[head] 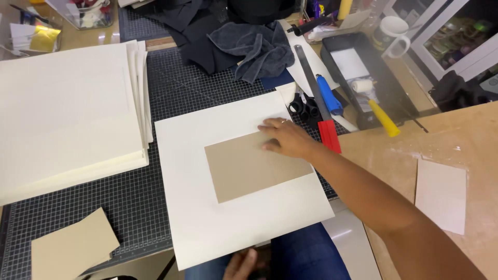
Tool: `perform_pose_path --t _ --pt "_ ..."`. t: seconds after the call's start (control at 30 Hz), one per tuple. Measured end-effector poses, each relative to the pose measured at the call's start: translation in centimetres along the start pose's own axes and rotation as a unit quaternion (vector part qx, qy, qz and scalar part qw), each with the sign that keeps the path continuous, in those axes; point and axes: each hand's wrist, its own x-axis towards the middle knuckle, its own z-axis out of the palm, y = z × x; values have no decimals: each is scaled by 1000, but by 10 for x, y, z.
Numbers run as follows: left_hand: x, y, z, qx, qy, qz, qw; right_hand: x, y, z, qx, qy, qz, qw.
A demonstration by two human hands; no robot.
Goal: Applying glue to cardboard pieces and mounting them onto paper to create book covers
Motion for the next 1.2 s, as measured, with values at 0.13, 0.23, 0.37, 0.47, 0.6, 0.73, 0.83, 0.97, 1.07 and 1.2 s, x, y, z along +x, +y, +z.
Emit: perform_pose_path --t 0.13,0.23,0.37,0.47,0.6,0.73,0.83,0.97,1.07,1.2 --pt "56 13 -32 -104 -35 -61 992 -8 -20 10 -16 26 -28 999" --pt "21 44 -50 -99 92 19 991 -25 -35 20 -18 57 -42 997" --pt "3 84 -102 135 113 96 980 -69 -68 35 14 48 3 999" --pt "-22 148 -120 329 112 115 930 -113 -108 53 43 62 36 997" --pt "-7 250 -120 670 151 242 685 -161 -172 52 159 111 -24 981" --pt "31 340 -59 737 167 292 586 -161 -167 68 124 159 -48 978" --pt "67 376 2 770 163 355 505 -150 -151 72 51 212 -5 976" --pt "103 381 96 767 156 428 452 -158 -164 83 18 172 13 985" --pt "143 376 143 773 170 479 380 -166 -180 81 22 186 19 982" --pt "183 345 176 650 238 662 287 -187 -175 58 165 227 31 959"
